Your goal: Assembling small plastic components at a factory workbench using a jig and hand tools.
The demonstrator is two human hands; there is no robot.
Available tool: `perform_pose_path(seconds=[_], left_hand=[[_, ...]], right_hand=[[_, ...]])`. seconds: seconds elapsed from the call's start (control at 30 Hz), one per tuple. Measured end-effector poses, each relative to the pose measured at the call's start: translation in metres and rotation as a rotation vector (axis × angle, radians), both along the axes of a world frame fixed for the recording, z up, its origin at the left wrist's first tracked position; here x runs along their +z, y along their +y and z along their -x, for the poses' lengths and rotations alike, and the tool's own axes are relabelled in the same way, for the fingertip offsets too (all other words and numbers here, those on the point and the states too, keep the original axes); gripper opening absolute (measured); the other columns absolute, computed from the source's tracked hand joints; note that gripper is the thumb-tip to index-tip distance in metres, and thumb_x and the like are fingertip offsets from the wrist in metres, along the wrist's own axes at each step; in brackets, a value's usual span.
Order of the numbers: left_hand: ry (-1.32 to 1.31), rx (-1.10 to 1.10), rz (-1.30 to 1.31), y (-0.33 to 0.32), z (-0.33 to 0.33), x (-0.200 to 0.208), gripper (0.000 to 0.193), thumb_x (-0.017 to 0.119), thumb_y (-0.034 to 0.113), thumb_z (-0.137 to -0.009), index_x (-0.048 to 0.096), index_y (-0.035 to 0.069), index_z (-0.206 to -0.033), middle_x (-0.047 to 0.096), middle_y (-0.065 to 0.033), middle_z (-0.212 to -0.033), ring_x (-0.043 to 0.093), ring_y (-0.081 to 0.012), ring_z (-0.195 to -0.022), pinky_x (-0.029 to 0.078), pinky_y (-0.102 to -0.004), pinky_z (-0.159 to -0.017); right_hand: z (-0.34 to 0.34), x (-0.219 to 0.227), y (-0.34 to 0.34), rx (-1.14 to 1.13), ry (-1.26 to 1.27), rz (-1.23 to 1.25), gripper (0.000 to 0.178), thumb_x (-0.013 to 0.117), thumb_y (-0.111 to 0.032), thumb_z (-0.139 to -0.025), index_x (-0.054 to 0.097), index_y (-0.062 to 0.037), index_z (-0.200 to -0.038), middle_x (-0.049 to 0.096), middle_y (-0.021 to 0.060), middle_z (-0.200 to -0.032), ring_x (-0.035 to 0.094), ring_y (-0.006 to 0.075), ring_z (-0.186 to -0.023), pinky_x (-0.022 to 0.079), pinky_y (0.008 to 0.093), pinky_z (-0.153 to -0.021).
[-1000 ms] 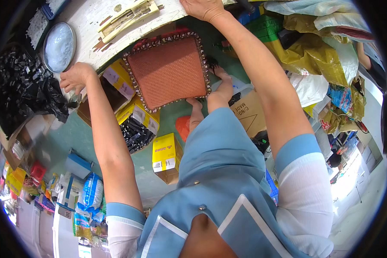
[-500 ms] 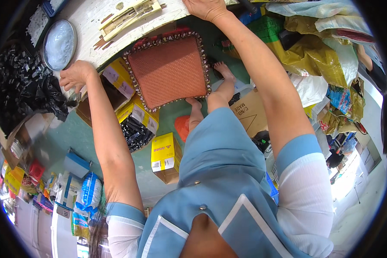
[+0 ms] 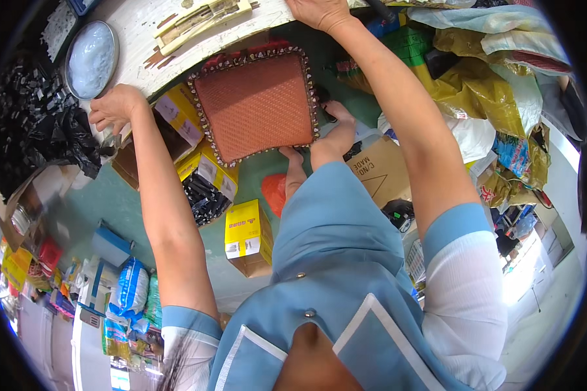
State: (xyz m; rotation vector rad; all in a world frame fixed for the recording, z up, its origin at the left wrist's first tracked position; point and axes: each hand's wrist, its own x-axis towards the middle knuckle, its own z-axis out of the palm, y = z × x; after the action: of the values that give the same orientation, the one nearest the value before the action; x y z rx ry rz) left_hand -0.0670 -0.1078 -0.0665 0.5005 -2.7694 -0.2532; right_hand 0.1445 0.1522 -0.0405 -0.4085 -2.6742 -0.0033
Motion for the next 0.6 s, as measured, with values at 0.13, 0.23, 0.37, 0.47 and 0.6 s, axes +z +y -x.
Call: perform_pose_path(seconds=[0.13,0.23,0.37,0.47,0.6], left_hand=[[-0.012,0.011,-0.025,0.0015,-0.0004,0.0024,0.026,0.052,0.01,-0.073,0.046,0.002,-0.097,0.035,-0.0158,-0.108,0.032,-0.0328,-0.104,0.03,-0.0551,-0.078],[-0.018,0.01,-0.029,0.001,-0.0006,0.0029,0.026,0.052,0.01,-0.073,0.046,0.002,-0.097,0.035,-0.0155,-0.108,0.032,-0.0326,-0.104,0.03,-0.0552,-0.078],[-0.034,0.002,-0.032,0.0026,-0.0029,0.0044,0.025,0.052,0.01,-0.073,0.046,0.002,-0.097,0.035,-0.0153,-0.108,0.031,-0.0325,-0.105,0.03,-0.0553,-0.078],[-0.016,-0.004,-0.032,0.0006,-0.0019,0.0037,0.025,0.051,0.01,-0.073,0.046,0.002,-0.096,0.035,-0.0154,-0.108,0.031,-0.0325,-0.104,0.03,-0.0552,-0.077],[-0.025,-0.001,-0.035,0.0024,-0.0014,0.0037,0.025,0.051,0.01,-0.074,0.046,0.002,-0.096,0.035,-0.0155,-0.108,0.031,-0.0326,-0.104,0.03,-0.055,-0.077]], right_hand=[[0.0003,0.0021,0.0,-0.004,-0.055,-0.032,0.014,0.046,-0.013,-0.073,0.052,-0.0086,-0.085,0.049,0.0093,-0.089,0.044,0.0264,-0.087,0.032,0.0404,-0.075],[0.0002,0.0022,-0.0011,-0.015,-0.028,-0.015,0.014,0.046,-0.014,-0.074,0.052,-0.0087,-0.085,0.049,0.0096,-0.09,0.044,0.0267,-0.087,0.032,0.0403,-0.075],[-0.0004,0.002,-0.0007,-0.016,-0.008,-0.007,0.014,0.046,-0.013,-0.074,0.052,-0.0086,-0.085,0.049,0.01,-0.09,0.044,0.0268,-0.087,0.032,0.0404,-0.075],[0.0004,0.0017,-0.0006,-0.013,-0.036,-0.013,0.014,0.046,-0.014,-0.074,0.052,-0.0085,-0.086,0.049,0.0103,-0.09,0.044,0.027,-0.087,0.032,0.0406,-0.075],[0.0007,0.0021,0.0001,-0.006,-0.009,-0.016,0.013,0.047,-0.014,-0.073,0.052,-0.0087,-0.084,0.049,0.0099,-0.089,0.044,0.0269,-0.087,0.033,0.0404,-0.074]])
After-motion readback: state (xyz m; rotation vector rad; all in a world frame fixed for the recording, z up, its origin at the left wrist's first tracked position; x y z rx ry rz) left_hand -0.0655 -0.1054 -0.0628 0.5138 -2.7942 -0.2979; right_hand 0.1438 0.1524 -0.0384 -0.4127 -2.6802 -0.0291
